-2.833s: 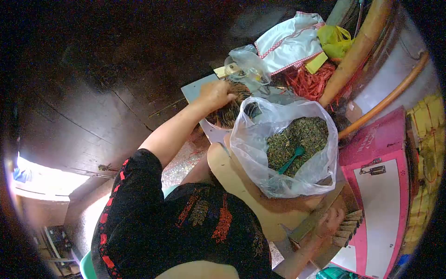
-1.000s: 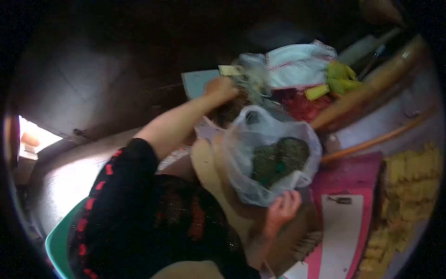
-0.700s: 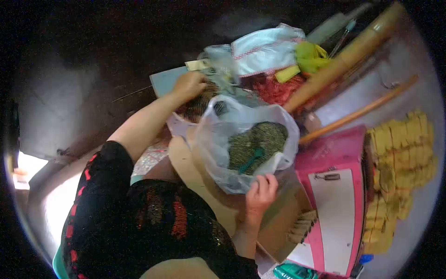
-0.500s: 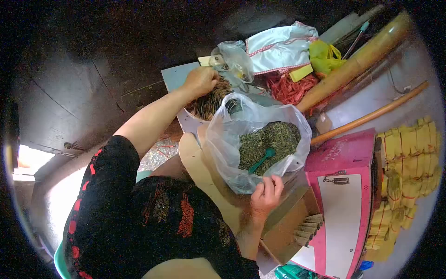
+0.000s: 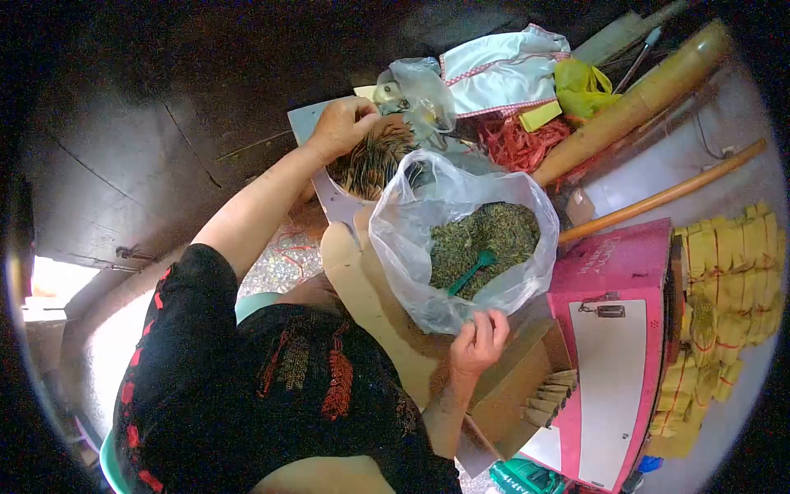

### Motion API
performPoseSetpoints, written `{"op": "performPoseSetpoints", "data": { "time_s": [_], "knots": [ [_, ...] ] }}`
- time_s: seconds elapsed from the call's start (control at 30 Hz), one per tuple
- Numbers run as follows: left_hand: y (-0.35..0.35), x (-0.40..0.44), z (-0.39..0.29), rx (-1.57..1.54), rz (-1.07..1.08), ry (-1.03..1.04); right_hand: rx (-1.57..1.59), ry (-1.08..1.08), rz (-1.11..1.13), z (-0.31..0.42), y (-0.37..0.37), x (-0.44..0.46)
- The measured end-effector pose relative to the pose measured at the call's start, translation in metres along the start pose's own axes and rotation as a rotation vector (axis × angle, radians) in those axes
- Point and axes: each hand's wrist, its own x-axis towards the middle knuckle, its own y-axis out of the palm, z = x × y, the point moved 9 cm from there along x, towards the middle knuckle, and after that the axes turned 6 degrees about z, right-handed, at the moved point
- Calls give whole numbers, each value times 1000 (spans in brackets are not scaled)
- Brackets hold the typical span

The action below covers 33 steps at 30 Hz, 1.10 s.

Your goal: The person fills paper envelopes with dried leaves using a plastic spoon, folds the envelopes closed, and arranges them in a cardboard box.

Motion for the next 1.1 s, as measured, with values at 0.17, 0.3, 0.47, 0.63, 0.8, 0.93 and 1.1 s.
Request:
{"op": "performPoseSetpoints", "data": {
  "time_s": [0.17, 0.3, 0.47, 0.63, 0.8, 0.93, 1.1],
  "knots": [
    [-22, 0, -12, 33, -187, 151, -31, -13, -19, -1, -5, 0],
    [-60, -5, -45, -89, -255, 163, -18, 44, -74, 6, -15, 9],
    [-73, -20, -91, -416, -129, 182, -20, -104, -142, 58, -29, 47],
    [-22, -52, -109, -725, 162, 101, 454, -20, -58, 64, 15, 82],
    [19, -74, -122, -759, 326, 84, 902, 147, 39, 46, 62, 91],
    [38, -81, -127, -749, 338, 85, 1109, 429, 157, 37, 83, 81],
    [72, -100, -126, -936, 388, 94, 1323, 447, 59, 30, 94, 74]
  ]
}}
